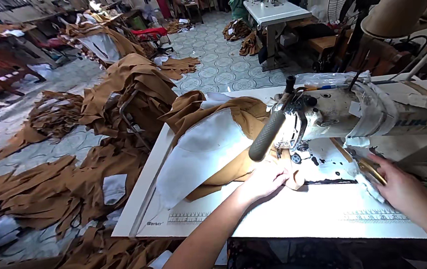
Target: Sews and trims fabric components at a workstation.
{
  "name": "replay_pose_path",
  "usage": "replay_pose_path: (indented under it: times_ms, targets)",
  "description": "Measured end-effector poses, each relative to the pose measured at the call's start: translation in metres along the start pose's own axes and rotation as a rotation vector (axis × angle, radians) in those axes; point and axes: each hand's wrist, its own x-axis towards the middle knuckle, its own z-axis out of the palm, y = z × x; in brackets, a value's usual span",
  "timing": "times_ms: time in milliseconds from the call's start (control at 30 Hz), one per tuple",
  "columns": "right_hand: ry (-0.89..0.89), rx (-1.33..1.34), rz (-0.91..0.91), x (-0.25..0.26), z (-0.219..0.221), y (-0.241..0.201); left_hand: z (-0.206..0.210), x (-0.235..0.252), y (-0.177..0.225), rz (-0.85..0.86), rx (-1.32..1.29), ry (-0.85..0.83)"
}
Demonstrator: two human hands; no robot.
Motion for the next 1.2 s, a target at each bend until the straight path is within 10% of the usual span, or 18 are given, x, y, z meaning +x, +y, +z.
replay_pose_path:
  times_ms: [467, 1200]
  targets:
    - [-0.446, 0.051, -0.155, -0.050, 0.008, -0.056, 0.021, -0.003, 0.009, -0.147, -0.176, 0.365]
    - [-0.155, 0.129, -0.455, -0.037, 0.035, -0.049, 0.004, -0.002, 0.003, -0.274, -0.801, 0.203]
